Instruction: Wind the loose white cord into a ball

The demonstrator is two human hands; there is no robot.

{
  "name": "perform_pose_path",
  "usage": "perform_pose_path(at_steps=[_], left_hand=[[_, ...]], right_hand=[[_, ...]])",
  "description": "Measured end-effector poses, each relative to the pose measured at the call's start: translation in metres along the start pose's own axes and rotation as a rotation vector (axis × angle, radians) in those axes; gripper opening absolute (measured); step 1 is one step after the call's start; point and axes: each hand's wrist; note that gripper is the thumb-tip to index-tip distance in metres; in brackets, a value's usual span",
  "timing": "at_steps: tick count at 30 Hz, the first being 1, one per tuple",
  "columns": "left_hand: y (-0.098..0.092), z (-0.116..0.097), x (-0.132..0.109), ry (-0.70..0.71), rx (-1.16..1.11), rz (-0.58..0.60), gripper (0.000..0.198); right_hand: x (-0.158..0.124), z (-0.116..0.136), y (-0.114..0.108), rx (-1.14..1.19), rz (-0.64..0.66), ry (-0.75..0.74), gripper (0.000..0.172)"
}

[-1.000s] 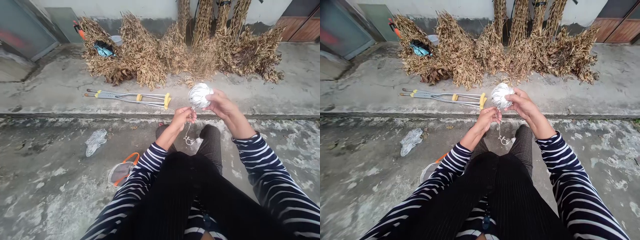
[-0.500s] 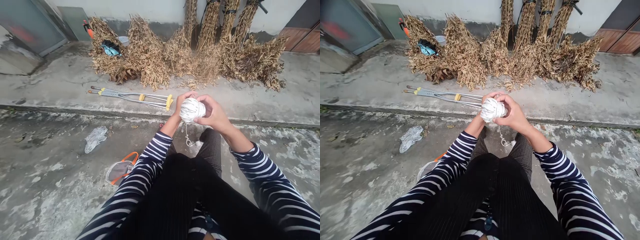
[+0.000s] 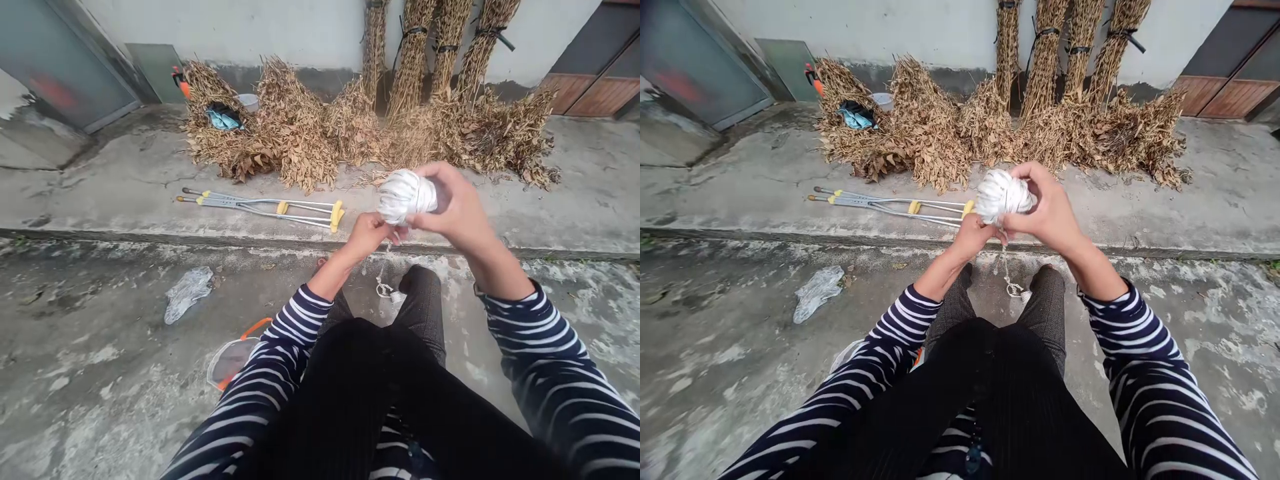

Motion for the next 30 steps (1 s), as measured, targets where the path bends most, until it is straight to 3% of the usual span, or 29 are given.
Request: perform_pose_path(at_steps=[3, 14, 18, 21, 26, 30], left_hand=[[0.007, 0.001, -0.007, -0.119, -0.163, 0.039, 0.035], [0.010, -0.007, -0.008, -0.189, -0.272, -0.123, 0.021], [0.003, -0.013, -0.013, -0.175, -0.336, -0.021, 0.022], [-0.006, -0.017, -0.012, -0.175, -0.401, 0.059, 0.033], [-0.008, -0.019, -0.005, -0.219, -0.320, 0.018, 0.044], [-0.009, -0.021, 0.004, -0.152, -0.224, 0.002, 0.043]], right_hand=[[0.012, -0.010, -0.007, -0.027, 0.028, 0.067, 0.052], [0.013, -0.033, -0.001, -0.178, -0.043, 0.039, 0.052], [0.010, -0.032, 0.000, -0.256, -0.069, -0.024, 0.053], [0.012, -0.028, 0.000, -0.298, -0.022, -0.091, 0.055], [0.017, -0.028, 0.003, -0.321, 0.036, -0.125, 0.058], [0.014, -0.026, 0.004, -0.242, 0.022, -0.076, 0.068]])
Point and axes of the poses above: each hand's wrist, its own x-axis towards the middle knuckle, its own y-axis out of the palm, z = x × y, and after that the axes turned 1 degree about y, right-handed
